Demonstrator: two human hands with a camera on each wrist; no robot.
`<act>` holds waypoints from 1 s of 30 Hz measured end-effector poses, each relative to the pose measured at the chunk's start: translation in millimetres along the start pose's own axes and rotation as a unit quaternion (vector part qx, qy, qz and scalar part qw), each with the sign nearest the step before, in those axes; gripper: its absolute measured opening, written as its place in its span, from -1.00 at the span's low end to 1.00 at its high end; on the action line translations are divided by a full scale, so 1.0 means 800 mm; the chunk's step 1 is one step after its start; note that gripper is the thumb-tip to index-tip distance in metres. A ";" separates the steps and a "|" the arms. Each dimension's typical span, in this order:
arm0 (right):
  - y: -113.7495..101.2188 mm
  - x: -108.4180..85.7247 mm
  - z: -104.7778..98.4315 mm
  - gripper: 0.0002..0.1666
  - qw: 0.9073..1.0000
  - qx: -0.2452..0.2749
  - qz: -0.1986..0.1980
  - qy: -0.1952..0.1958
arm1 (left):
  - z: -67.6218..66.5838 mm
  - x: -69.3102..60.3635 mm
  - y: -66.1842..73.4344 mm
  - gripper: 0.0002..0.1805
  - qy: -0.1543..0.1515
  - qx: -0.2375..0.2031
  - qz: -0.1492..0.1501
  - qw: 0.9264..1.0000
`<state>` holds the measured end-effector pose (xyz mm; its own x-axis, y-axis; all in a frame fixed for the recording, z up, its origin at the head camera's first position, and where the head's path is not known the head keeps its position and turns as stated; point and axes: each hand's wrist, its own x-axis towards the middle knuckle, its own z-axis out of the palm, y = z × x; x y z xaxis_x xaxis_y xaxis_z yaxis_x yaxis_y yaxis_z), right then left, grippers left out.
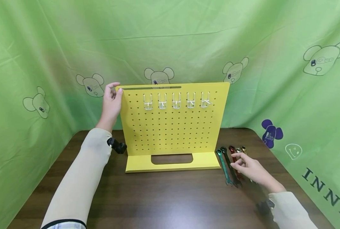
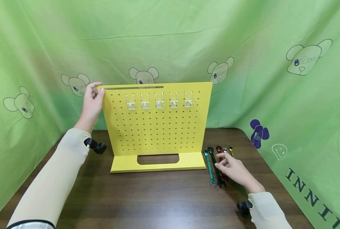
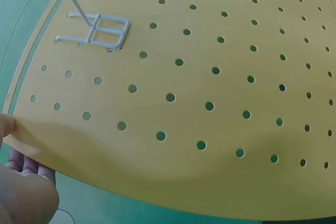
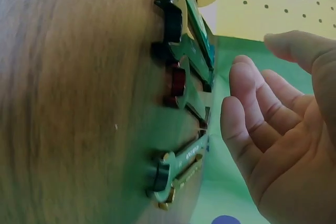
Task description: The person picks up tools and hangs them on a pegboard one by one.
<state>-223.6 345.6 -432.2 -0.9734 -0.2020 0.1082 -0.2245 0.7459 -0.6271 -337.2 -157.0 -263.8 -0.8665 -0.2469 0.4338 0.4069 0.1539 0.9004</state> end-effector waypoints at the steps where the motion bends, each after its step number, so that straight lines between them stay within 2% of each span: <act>1: -0.001 0.001 0.002 -0.44 1.000 0.001 0.005 -0.002 | 0.000 0.000 0.000 -0.70 0.003 -0.002 -0.002 1.000; 7: -0.005 0.010 0.013 -0.51 1.000 -0.014 0.024 -0.006 | 0.001 -0.001 0.001 -0.77 0.004 -0.016 0.000 1.000; 12: -0.007 0.018 0.020 -0.56 0.999 -0.006 0.048 -0.018 | 0.000 0.000 0.001 -0.79 -0.003 -0.024 0.002 1.000; 20: -0.004 0.026 0.027 -0.61 0.995 -0.033 0.091 -0.020 | -0.003 0.000 0.001 -0.78 -0.010 -0.016 -0.003 1.000; 26: -0.007 0.032 0.029 -0.67 0.993 -0.041 0.106 -0.027 | -0.008 0.003 0.003 -0.79 -0.019 -0.017 -0.009 1.000; 30: -0.008 0.034 0.031 -0.56 0.991 -0.049 0.121 -0.028 | -0.012 0.002 0.003 -0.78 -0.033 -0.021 -0.016 0.999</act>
<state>-247.5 319.5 -444.2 -0.9958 -0.0421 -0.0814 0.0097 0.8347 -0.5506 -334.7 -166.1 -260.4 -0.8962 -0.1874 0.4020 0.3885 0.1059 0.9154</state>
